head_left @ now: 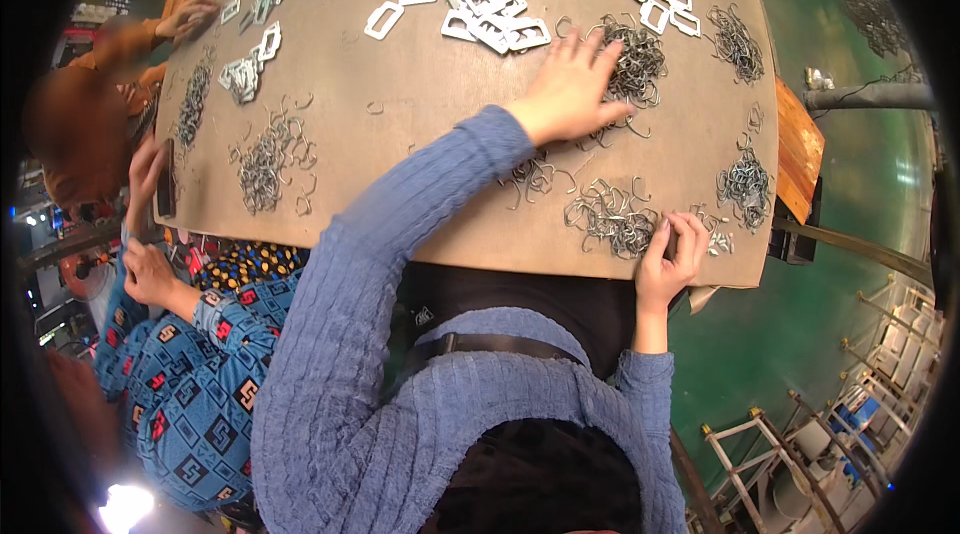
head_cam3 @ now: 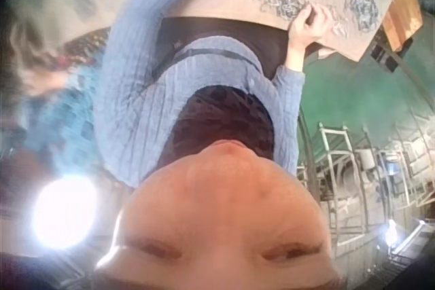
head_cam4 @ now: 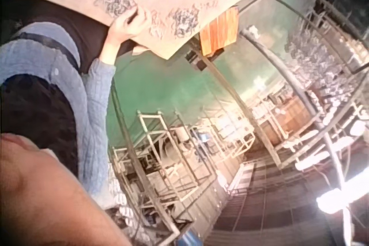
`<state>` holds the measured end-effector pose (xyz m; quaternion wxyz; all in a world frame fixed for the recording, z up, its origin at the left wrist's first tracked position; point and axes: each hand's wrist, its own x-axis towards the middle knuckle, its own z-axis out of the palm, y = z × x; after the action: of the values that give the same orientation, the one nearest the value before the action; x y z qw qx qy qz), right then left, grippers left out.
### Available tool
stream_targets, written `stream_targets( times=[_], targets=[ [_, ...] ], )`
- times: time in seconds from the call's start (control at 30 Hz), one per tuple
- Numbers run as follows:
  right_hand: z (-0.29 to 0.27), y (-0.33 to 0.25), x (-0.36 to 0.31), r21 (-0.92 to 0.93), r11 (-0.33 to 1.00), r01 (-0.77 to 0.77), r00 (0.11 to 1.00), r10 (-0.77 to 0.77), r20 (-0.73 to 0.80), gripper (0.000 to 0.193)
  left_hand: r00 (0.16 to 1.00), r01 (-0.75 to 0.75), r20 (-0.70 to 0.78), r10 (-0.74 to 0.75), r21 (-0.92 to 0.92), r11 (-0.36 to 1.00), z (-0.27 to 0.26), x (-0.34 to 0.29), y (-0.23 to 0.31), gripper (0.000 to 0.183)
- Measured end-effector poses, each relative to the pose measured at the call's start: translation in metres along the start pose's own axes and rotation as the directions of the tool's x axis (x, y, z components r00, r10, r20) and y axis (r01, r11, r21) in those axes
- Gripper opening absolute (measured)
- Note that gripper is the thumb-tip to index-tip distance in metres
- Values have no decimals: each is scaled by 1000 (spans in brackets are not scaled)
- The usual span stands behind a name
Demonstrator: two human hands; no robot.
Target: The person assembles metal frames by sliding hook-like pieces through them while seated at a table and then hangs the resulting chain of parts onto a vertical metal rack.
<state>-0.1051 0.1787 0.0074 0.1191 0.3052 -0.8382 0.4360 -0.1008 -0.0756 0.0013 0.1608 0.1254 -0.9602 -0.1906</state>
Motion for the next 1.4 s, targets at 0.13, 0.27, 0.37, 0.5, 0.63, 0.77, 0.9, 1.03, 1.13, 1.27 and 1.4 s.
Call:
stream_targets(
  times=[0.13,0.27,0.37,0.5,0.63,0.77,0.9,1.03,1.13,1.27,1.4],
  targets=[
    [0,-1,-1,-1,1000,-17,1000,17,-20,11,998,-38,47,53,-267,963,0,-4,31,70],
    [-1,2,1,-20,1000,-7,1000,6,-30,12,993,-2,104,49,-412,911,-33,13,25,37],
    [0,-4,0,-12,1000,11,1000,-12,-16,13,991,102,-61,-121,-252,962,-22,34,-11,51],
    [-3,-5,3,-42,999,6,1000,-7,-24,12,993,107,62,-96,-196,975,15,38,-1,72],
    [-1,-4,2,-17,1000,-4,1000,3,-28,11,979,107,-136,-154,-302,947,22,49,16,71],
    [0,0,-2,10,1000,-12,999,12,-39,10,978,140,183,-94,-256,957,15,67,26,71],
    [1,6,-3,7,1000,-15,999,16,-50,10,993,-15,100,56,-369,929,0,27,49,66],
    [2,3,-3,-4,1000,-4,1000,4,-30,11,975,222,16,-221,-114,968,-16,-13,23,65],
    [1,3,-1,-18,1000,24,1000,-24,-9,12,976,212,-15,-216,-134,968,-1,-23,22,66],
    [0,5,-2,2,1000,24,999,-24,-24,11,989,122,24,-147,-694,710,-12,-15,43,60],
    [-3,6,-2,79,996,-47,998,49,-28,10,997,33,-28,-67,-643,765,-64,-23,24,34]
  ],
)
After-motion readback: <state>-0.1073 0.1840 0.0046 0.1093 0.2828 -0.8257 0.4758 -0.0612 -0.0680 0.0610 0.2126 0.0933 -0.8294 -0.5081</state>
